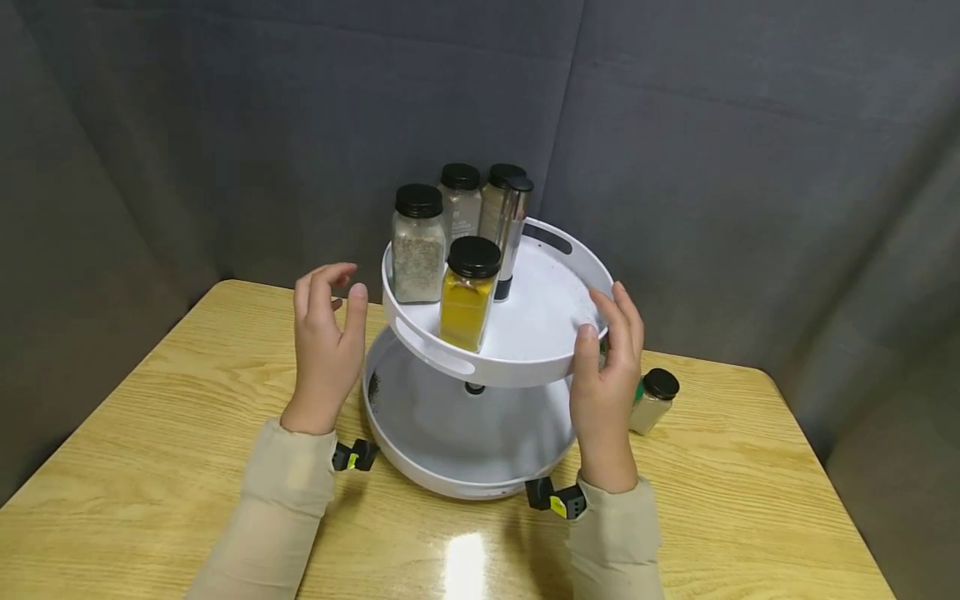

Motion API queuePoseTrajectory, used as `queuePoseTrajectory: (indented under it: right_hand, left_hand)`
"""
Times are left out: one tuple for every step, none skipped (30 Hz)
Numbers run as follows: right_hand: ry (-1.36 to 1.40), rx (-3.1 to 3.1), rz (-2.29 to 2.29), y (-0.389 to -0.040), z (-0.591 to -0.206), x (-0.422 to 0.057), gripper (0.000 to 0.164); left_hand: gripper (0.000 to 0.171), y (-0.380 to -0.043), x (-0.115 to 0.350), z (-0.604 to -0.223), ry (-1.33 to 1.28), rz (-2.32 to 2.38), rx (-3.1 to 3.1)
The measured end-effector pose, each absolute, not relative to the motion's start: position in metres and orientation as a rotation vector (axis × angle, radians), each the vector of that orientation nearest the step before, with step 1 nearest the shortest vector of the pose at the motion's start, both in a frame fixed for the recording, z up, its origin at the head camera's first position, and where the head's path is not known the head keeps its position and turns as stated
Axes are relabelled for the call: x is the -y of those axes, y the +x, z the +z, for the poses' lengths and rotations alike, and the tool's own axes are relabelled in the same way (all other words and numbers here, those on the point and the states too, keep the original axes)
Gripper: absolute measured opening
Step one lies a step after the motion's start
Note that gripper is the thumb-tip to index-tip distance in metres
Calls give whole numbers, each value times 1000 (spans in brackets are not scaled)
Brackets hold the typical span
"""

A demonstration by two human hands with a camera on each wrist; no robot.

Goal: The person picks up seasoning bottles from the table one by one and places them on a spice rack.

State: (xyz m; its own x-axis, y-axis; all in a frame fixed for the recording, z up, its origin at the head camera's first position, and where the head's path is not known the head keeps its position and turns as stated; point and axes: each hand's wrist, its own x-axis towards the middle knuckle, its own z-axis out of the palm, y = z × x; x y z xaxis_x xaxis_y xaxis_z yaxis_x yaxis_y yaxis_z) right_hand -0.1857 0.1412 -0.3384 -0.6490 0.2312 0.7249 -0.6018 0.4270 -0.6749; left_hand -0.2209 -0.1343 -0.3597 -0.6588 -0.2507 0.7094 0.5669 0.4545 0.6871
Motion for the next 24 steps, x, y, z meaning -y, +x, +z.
queuePoseTrajectory:
  right_hand:
    - [314,1886,1315,-186,-339,-142,46]
    - [311,1890,1313,-186,-339,-142,46]
    - [311,1893,1312,-186,-339,-142,46]
    - [312,1896,1309,-186,-339,-142,46]
    - [312,1896,1308,-186,-338,-142,46]
    - [312,1895,1306,-186,-338,-143,46]
    - [313,1894,1305,-186,-338,-143,46]
    - [313,1894,1302,-186,-338,-143,46]
    - [314,1892,1302,-186,-337,-144,45]
    - [315,1891,1302,-186,-337,-144,45]
    - [315,1890,1302,-186,-337,-144,45]
    - [316,1890,1304,-186,-337,-144,45]
    - [317,1888,1304,-186,-337,-145,45]
    - [320,1884,1303,-186,-337,-145,45]
    - [323,1880,1303,-187,-338,-146,45]
    - [324,1877,1301,-187,-338,-146,45]
    - [324,1873,1306,-187,-338,-146,45]
    - [324,1868,1304,-187,-338,-147,44]
    - [324,1865,1301,-187,-338,-147,44]
    - [323,1865,1301,-187,-338,-147,44]
    - [321,1865,1302,-187,-338,-147,44]
    - [320,1866,1302,-187,-338,-147,44]
    - [320,1865,1304,-187,-338,-147,44]
    - [320,1865,1301,-187,-338,-147,44]
  left_hand:
    - [33,-223,136,-362,-251,-1313,1912]
    - [33,-225,138,-365,-239,-1333,1920]
    - [33,-227,139,-368,-226,-1351,1931]
    - [33,-229,141,-371,-217,-1372,1942]
    - [33,-231,142,-374,-208,-1392,1958]
    - [34,-233,143,-377,-205,-1411,1976]
    - [34,-236,144,-381,-204,-1425,1997]
    - [35,-238,144,-385,-209,-1436,2018]
    - [36,-240,144,-388,-218,-1444,2038]
    - [36,-242,144,-392,-228,-1451,2060]
    - [36,-244,144,-395,-238,-1455,2085]
    - [37,-246,144,-399,-249,-1457,2109]
    - [38,-248,144,-402,-262,-1459,2135]
    - [39,-249,144,-405,-272,-1462,2160]
    - [40,-251,143,-408,-286,-1462,2189]
    - [41,-252,143,-411,-295,-1460,2222]
    - [43,-253,142,-414,-304,-1459,2255]
    - [45,-254,142,-417,-315,-1462,2285]
    - [47,-255,142,-419,-327,-1466,2315]
    - [48,-256,142,-422,-338,-1475,2342]
    - [50,-257,142,-424,-346,-1487,2366]
    - [51,-258,142,-426,-348,-1500,2389]
    - [52,-258,142,-429,-352,-1513,2407]
    - [53,-259,142,-431,-361,-1533,2418]
